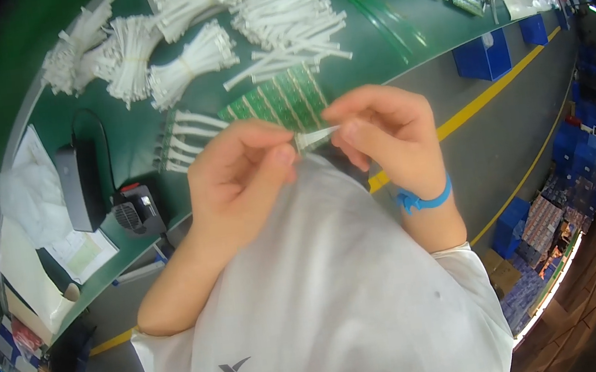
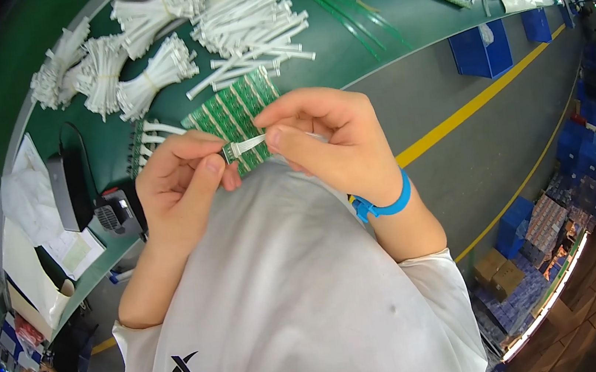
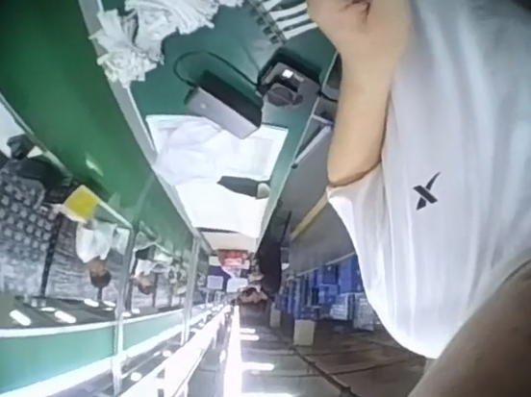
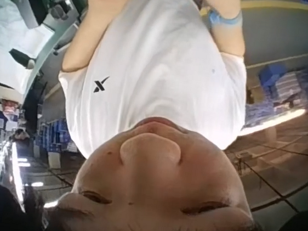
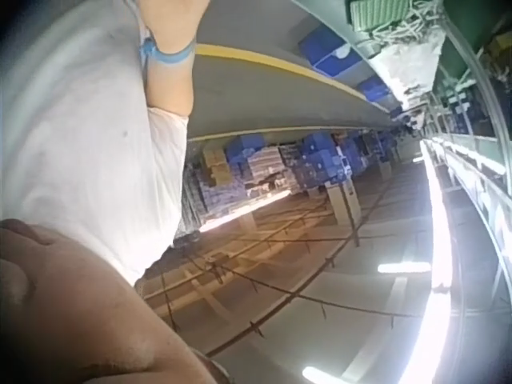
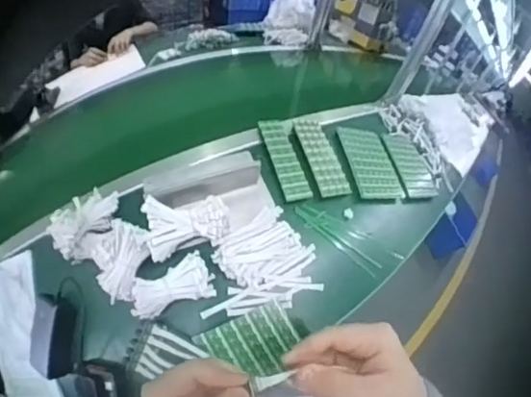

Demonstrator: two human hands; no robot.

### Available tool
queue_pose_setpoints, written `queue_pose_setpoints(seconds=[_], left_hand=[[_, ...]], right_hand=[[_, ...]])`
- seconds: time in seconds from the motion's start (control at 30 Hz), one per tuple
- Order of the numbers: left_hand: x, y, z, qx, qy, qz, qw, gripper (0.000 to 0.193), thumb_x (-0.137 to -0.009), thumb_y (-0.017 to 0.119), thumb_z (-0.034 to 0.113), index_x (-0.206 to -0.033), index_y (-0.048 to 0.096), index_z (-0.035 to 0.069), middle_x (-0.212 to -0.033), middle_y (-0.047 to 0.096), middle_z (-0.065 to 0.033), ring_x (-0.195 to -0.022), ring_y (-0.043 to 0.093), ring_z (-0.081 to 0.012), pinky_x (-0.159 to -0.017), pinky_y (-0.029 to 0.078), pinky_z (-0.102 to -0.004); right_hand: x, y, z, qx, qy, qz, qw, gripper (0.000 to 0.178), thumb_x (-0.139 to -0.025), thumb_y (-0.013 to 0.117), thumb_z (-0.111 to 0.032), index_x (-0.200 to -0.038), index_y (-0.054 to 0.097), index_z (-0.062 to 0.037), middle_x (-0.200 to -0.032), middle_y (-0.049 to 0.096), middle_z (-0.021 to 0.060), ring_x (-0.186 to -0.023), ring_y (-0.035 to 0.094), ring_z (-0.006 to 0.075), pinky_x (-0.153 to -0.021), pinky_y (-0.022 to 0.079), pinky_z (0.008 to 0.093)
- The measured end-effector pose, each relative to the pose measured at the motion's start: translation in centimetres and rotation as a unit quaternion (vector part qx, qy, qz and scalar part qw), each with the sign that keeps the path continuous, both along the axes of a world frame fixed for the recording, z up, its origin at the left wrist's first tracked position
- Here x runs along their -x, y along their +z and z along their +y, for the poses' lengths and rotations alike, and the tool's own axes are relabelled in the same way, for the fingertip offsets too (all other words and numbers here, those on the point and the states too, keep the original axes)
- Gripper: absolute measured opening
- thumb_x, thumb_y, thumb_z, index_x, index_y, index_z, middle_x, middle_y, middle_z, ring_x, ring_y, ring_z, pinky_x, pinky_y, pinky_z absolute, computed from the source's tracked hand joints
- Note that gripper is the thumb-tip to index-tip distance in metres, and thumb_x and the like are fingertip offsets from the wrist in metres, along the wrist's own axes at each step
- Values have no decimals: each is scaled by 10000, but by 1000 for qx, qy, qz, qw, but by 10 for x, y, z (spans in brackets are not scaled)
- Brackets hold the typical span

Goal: Manually attaching white plastic diffusers or connectors onto green LED circuit strips at a factory workbench.

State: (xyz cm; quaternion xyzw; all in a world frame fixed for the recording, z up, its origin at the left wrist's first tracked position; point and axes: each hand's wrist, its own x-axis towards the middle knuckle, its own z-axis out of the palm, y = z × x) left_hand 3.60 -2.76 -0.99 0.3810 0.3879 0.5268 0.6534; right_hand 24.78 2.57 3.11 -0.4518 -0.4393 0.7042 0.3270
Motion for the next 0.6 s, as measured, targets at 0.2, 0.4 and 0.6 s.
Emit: queue_pose_setpoints(seconds=[0.2, 0.4, 0.6], left_hand=[[-13, -6, 10, 17, 3, 2, 1000, 160, -971, 597, -37, -1129, 591, -16, -955, 663, -93, -825, 655, -143, -758, 543, -279], [-16, -8, 18, 23, -32, 48, 998, 390, -968, 570, -31, -1351, 501, -8, -1152, 662, -175, -829, 666, -189, -794, 551, -309], [6, -5, -5, 11, -15, 99, 995, 365, -966, 592, 4, -1326, 535, -19, -1075, 690, -163, -825, 663, -169, -761, 528, -277]], right_hand=[[2, -26, -11, 44, -83, 145, 985, 168, -924, 674, -14, -1079, 667, 49, -884, 708, 128, -743, 679, 170, -585, 544, 270], [-4, -42, 24, -73, -130, 112, 982, 85, -944, 663, -70, -932, 684, 12, -737, 658, 68, -641, 644, 124, -528, 521, 253], [-132, -80, 239, -139, -407, -130, 893, 165, -880, 667, -148, -768, 642, -30, -589, 562, 34, -456, 507, 133, -397, 383, 303]])
